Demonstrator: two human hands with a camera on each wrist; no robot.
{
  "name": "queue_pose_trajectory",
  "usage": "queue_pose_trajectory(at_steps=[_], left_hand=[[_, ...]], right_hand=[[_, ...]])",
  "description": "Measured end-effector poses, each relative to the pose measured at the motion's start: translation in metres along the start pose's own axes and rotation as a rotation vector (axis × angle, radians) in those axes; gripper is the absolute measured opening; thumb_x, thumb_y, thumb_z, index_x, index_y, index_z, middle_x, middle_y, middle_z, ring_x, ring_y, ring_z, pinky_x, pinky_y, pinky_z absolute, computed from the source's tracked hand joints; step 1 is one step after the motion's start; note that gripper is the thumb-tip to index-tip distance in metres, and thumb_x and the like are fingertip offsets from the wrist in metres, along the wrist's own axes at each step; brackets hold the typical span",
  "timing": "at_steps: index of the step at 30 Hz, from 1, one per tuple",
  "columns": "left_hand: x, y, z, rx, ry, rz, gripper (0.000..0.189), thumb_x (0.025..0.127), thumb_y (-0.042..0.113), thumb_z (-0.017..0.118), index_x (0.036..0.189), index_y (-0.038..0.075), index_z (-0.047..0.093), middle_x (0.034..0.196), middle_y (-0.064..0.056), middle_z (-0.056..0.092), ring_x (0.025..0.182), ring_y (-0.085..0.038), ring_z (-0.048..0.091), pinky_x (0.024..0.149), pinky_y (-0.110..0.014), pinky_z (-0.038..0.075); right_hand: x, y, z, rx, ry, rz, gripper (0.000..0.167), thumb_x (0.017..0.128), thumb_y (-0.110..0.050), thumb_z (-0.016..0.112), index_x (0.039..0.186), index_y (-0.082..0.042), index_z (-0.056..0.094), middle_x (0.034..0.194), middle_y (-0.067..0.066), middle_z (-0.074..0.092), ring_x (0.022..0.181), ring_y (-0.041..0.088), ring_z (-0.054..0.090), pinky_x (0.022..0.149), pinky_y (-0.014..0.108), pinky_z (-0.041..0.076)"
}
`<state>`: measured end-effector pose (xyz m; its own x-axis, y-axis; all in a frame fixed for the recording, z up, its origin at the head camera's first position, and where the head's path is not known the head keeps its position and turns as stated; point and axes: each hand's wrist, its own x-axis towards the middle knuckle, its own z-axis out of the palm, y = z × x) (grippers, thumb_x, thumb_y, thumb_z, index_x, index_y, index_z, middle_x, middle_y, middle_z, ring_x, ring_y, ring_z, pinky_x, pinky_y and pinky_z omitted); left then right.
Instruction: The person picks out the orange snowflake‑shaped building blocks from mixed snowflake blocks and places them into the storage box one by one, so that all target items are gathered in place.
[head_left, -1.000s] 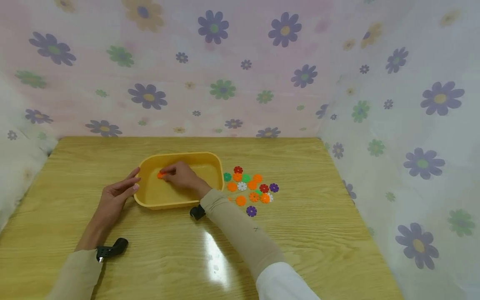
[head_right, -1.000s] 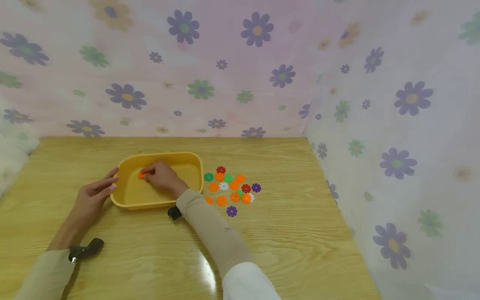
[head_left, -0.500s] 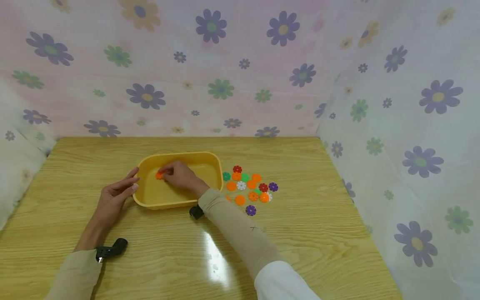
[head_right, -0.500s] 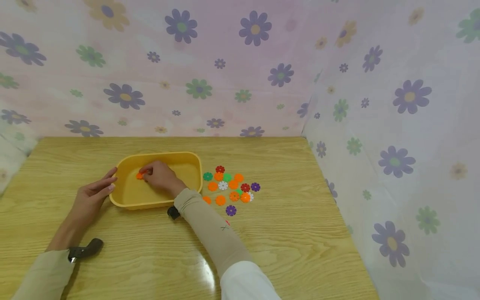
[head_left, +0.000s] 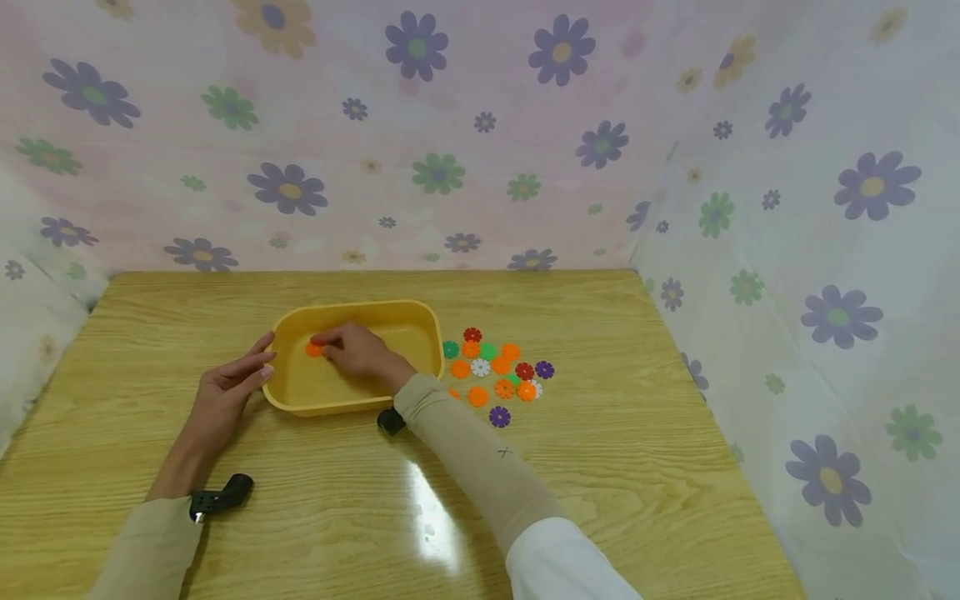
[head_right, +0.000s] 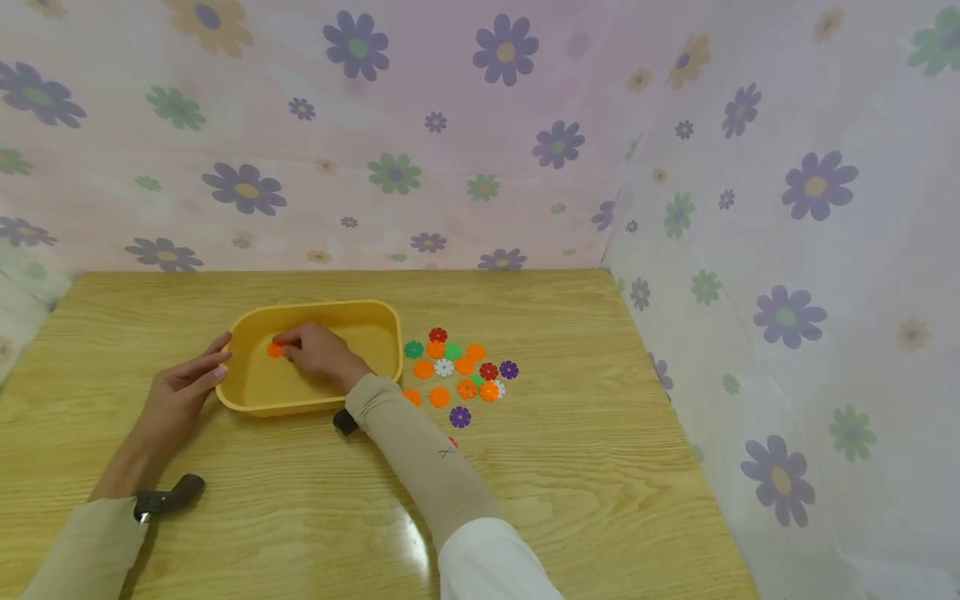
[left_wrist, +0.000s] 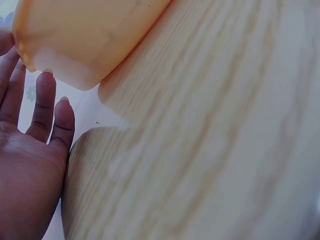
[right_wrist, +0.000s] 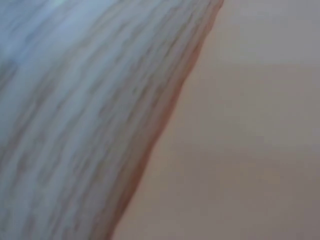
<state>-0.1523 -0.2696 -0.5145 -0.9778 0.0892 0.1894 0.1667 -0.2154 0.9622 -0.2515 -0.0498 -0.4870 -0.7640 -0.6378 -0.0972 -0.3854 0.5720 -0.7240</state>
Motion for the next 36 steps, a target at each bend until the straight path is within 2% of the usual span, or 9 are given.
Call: queue_pose_trajectory(at_steps=[5, 7, 13, 17, 21, 25, 28, 34, 36], left_hand=[[-0.001, 0.000, 0.001, -0.006, 0.001, 0.008, 0.029, 0.102, -0.008, 0.053, 0.128, -0.018, 0.059, 0.147, 0.009, 0.057, 0.140, 0.005, 0.044, 0.104, -0.012, 0.045], [0.000, 0.000, 0.001, -0.004, 0.003, 0.014, 0.029, 0.102, -0.008, 0.053, 0.128, -0.018, 0.059, 0.147, 0.009, 0.057, 0.140, 0.005, 0.044, 0.104, -0.012, 0.045], [0.001, -0.001, 0.004, -0.005, 0.022, 0.021, 0.028, 0.102, -0.008, 0.053, 0.127, -0.016, 0.062, 0.146, 0.009, 0.059, 0.140, 0.004, 0.044, 0.102, -0.012, 0.046], [0.002, -0.001, 0.005, -0.009, 0.033, 0.029, 0.027, 0.101, -0.008, 0.054, 0.126, -0.013, 0.065, 0.145, 0.008, 0.060, 0.140, 0.003, 0.045, 0.100, -0.012, 0.048], [0.002, -0.001, 0.003, -0.027, 0.029, 0.045, 0.028, 0.101, -0.011, 0.051, 0.125, -0.013, 0.066, 0.144, 0.007, 0.061, 0.139, 0.002, 0.046, 0.096, -0.013, 0.051], [0.002, -0.001, 0.002, -0.039, 0.023, 0.053, 0.029, 0.100, -0.013, 0.051, 0.125, -0.012, 0.066, 0.143, 0.007, 0.062, 0.139, 0.001, 0.047, 0.098, -0.013, 0.050], [0.001, -0.002, 0.002, -0.036, 0.027, 0.053, 0.028, 0.100, -0.012, 0.052, 0.124, -0.012, 0.066, 0.142, 0.008, 0.062, 0.139, 0.001, 0.048, 0.101, -0.013, 0.048], [0.001, -0.003, 0.002, -0.055, 0.016, 0.053, 0.028, 0.101, -0.012, 0.051, 0.125, -0.013, 0.065, 0.143, 0.007, 0.062, 0.139, 0.001, 0.046, 0.103, -0.014, 0.046], [0.001, -0.003, 0.002, -0.060, 0.015, 0.053, 0.028, 0.100, -0.013, 0.050, 0.125, -0.014, 0.065, 0.143, 0.007, 0.061, 0.140, 0.001, 0.046, 0.103, -0.014, 0.047]], right_hand=[[0.000, 0.001, 0.001, 0.071, 0.016, 0.006, 0.034, 0.106, -0.015, 0.055, 0.139, -0.010, 0.064, 0.138, 0.003, 0.066, 0.112, 0.007, 0.062, 0.082, 0.009, 0.046], [0.000, 0.002, 0.001, 0.118, 0.026, 0.005, 0.035, 0.106, -0.013, 0.055, 0.140, -0.008, 0.063, 0.136, 0.005, 0.067, 0.107, 0.007, 0.064, 0.080, 0.010, 0.047], [0.002, 0.003, -0.001, 0.240, 0.032, -0.049, 0.034, 0.106, -0.009, 0.054, 0.138, -0.002, 0.062, 0.104, 0.010, 0.075, 0.077, 0.009, 0.060, 0.069, 0.012, 0.047], [0.002, 0.001, -0.003, 0.284, 0.052, -0.097, 0.032, 0.107, -0.014, 0.054, 0.132, -0.001, 0.067, 0.089, 0.011, 0.073, 0.075, 0.009, 0.060, 0.072, 0.012, 0.048], [0.001, -0.005, -0.009, 0.358, 0.071, -0.111, 0.032, 0.107, -0.021, 0.054, 0.126, -0.001, 0.071, 0.085, 0.013, 0.071, 0.080, 0.013, 0.060, 0.071, 0.014, 0.046], [-0.003, -0.017, -0.031, 0.419, 0.052, -0.131, 0.033, 0.108, -0.022, 0.053, 0.125, -0.001, 0.071, 0.091, 0.017, 0.071, 0.084, 0.028, 0.060, 0.061, 0.020, 0.037], [-0.009, -0.029, -0.056, 0.421, 0.032, -0.183, 0.032, 0.108, -0.019, 0.052, 0.127, 0.000, 0.070, 0.095, 0.022, 0.071, 0.090, 0.035, 0.062, 0.064, 0.020, 0.038], [-0.036, -0.040, -0.113, 0.411, 0.085, -0.295, 0.029, 0.107, -0.013, 0.052, 0.127, 0.000, 0.069, 0.094, 0.018, 0.072, 0.095, 0.022, 0.067, 0.091, 0.019, 0.050], [-0.048, -0.036, -0.130, 0.426, 0.133, -0.305, 0.028, 0.107, -0.012, 0.053, 0.127, 0.000, 0.069, 0.095, 0.016, 0.072, 0.080, 0.018, 0.064, 0.081, 0.021, 0.050]])
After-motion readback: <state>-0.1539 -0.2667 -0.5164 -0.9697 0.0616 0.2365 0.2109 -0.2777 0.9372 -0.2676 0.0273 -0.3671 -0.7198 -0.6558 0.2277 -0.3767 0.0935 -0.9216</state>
